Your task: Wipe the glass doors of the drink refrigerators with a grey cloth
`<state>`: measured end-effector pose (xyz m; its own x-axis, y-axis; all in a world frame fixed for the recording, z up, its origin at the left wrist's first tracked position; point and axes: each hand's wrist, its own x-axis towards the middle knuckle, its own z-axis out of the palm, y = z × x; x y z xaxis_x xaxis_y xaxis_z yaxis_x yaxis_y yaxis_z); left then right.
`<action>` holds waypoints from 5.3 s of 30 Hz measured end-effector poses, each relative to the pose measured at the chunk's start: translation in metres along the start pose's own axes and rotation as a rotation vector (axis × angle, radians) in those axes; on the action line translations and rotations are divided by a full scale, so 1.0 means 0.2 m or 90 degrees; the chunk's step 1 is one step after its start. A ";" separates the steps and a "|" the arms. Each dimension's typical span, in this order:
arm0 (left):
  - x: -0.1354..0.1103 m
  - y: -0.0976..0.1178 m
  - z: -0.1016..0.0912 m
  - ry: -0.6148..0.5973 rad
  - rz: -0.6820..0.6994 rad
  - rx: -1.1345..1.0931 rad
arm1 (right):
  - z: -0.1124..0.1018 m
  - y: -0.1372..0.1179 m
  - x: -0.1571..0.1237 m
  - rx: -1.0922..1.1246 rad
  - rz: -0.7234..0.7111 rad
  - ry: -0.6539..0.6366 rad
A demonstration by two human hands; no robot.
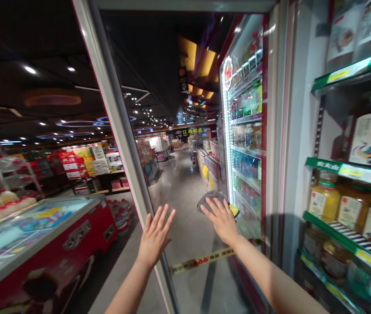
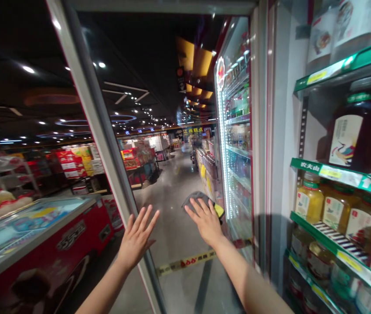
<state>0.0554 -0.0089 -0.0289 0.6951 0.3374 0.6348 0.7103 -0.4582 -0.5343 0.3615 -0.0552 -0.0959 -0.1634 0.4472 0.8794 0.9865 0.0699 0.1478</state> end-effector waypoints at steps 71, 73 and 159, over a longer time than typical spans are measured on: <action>-0.37 0.01 0.35 0.038 -0.299 -0.111 | 0.13 -0.71 0.53 0.063 -0.355 -0.042; -0.36 0.01 0.34 0.022 -0.298 -0.115 | 0.09 -0.70 0.59 0.069 -0.301 -0.030; -0.12 0.43 0.30 -0.141 0.040 -0.161 | 0.25 0.03 -0.74 0.188 0.573 0.071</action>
<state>0.1067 -0.0081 -0.1235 0.7632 0.4598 0.4540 0.6350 -0.6636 -0.3954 0.3910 -0.0767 -0.2475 0.6727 0.3569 0.6482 0.7018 -0.0304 -0.7117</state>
